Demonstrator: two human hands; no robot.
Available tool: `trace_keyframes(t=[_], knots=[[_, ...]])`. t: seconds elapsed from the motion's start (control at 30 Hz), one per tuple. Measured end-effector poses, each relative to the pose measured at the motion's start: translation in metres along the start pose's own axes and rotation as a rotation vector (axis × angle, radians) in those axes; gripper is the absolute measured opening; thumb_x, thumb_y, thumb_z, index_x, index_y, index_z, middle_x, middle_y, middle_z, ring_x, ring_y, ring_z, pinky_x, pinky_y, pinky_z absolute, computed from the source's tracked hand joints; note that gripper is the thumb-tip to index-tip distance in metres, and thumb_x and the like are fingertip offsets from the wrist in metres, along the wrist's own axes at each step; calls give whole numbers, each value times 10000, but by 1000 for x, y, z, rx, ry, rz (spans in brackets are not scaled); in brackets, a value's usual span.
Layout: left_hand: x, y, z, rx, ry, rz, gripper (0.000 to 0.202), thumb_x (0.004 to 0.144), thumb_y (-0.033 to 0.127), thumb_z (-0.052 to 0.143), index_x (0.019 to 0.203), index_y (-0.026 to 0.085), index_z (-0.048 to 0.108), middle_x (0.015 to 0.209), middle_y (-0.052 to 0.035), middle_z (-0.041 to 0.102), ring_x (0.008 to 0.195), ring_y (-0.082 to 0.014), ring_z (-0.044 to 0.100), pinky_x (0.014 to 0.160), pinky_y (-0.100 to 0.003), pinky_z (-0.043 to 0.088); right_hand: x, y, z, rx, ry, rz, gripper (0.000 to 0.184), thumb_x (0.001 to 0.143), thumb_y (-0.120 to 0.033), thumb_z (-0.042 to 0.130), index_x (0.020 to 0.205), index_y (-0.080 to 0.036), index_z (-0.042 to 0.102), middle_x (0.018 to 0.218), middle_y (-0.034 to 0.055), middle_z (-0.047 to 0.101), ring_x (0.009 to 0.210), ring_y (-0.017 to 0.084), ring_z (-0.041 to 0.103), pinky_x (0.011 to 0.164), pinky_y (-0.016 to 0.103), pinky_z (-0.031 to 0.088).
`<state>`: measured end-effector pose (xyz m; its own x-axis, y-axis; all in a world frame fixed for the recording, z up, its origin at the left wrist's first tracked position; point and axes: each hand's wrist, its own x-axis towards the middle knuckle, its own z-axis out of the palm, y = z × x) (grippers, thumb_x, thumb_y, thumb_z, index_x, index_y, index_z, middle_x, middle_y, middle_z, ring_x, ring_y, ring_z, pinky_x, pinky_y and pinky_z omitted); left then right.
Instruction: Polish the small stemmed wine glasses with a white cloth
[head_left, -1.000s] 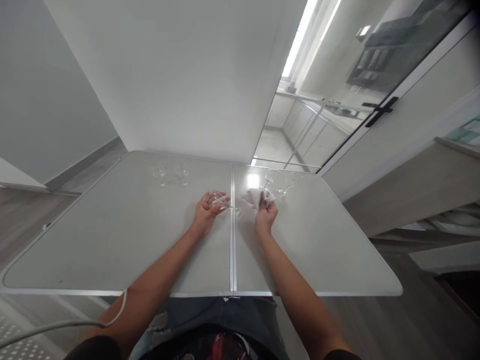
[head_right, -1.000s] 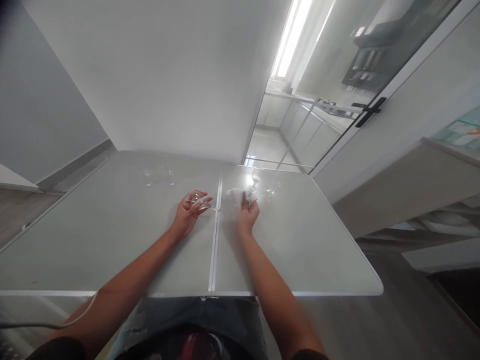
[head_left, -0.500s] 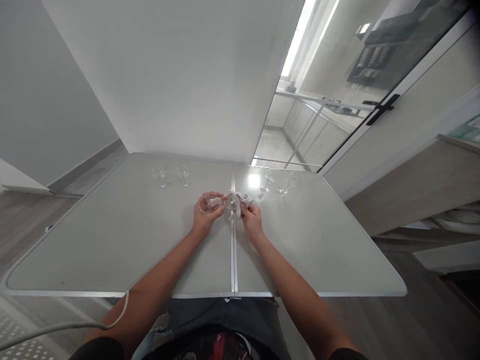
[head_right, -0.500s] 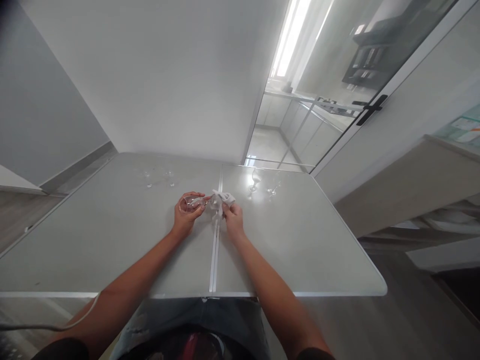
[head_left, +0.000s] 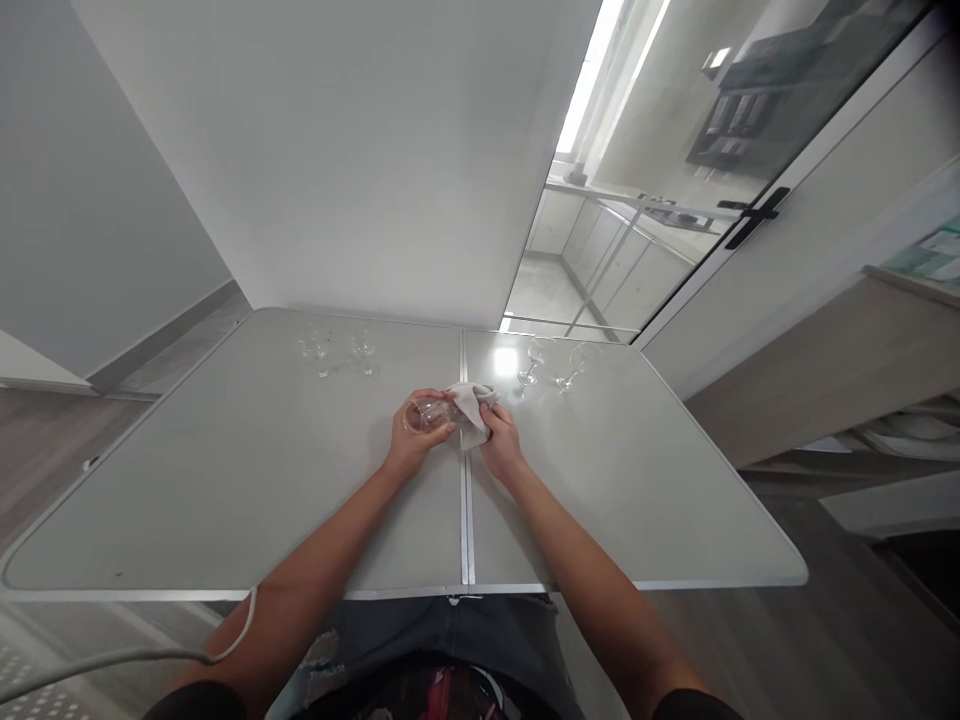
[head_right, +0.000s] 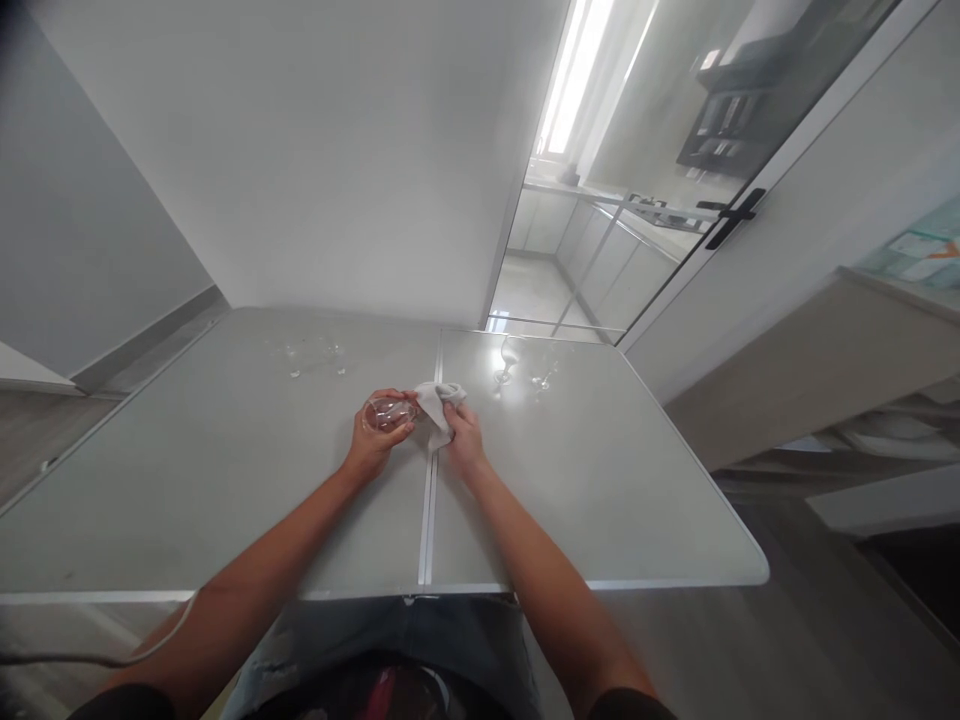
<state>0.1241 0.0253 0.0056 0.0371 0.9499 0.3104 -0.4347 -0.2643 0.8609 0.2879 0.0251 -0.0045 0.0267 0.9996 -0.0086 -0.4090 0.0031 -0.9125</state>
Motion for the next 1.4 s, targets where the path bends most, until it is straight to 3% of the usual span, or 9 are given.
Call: trace_keyframes(t=[0.17,0.33,0.57,0.8,0.93,1.07,1.17,1.27,1.4], knots=[[-2,1,0,18,53,20,518,631,280,907,1062,206,629,1203,-108,701,1005,-238,711,942,-412,548,3,1,-4,-178,6,30,425,752,-552,767,878,-146,747,792,45,708,764,201,632,696,304,501],[-3,6,6,57,-1,16,499,634,261,902,1051,192,636,1184,-122,706,1105,-261,678,981,-415,527,1,0,-2,-147,39,-140,380,728,-377,816,1045,-176,757,1008,54,747,906,206,661,855,321,505],[-2,4,4,79,-9,-11,629,664,274,892,1170,226,522,1167,-112,723,992,-229,708,889,-375,548,1,-3,-8,-242,57,-42,302,687,-366,812,888,-146,771,820,39,722,770,207,641,734,319,514],[-8,-4,1,153,-165,147,577,667,259,898,1063,225,481,1043,-77,716,880,-207,706,830,-377,551,-7,-24,-10,-361,328,-375,314,875,-405,638,1054,-158,712,943,43,711,902,208,643,802,294,514],[-7,-5,-6,432,-164,277,619,658,372,899,1162,199,585,946,-53,713,711,-144,645,690,-292,526,-20,-29,-8,-516,182,-655,372,933,-304,548,1278,-206,647,1224,71,699,1147,262,646,975,376,504],[-6,-5,-13,833,-114,377,605,714,493,820,1200,189,628,878,-41,728,634,-135,616,640,-276,496,-27,-30,-7,-794,-196,-953,436,869,-185,526,1286,-248,635,1275,89,692,1156,285,673,983,444,523],[-4,-5,-18,1134,-37,493,524,774,519,742,1159,171,664,802,-50,729,637,-169,634,684,-308,472,-26,-29,-5,-912,-311,-1047,552,798,-121,518,1332,-256,556,1256,87,694,1114,289,692,1074,541,443],[-2,-3,-21,1304,-29,533,426,870,506,644,1141,178,680,821,-75,746,664,-182,662,681,-313,427,-26,-28,-2,-908,-278,-947,608,780,-104,518,1366,-252,460,1132,76,715,1000,273,696,1055,553,431],[-1,-1,-23,1358,-161,603,476,877,592,625,1148,206,688,1014,-128,767,860,-224,718,688,-320,405,-28,-34,2,-740,-371,-518,485,858,-158,496,1329,-256,432,970,38,682,989,248,632,920,439,484]])
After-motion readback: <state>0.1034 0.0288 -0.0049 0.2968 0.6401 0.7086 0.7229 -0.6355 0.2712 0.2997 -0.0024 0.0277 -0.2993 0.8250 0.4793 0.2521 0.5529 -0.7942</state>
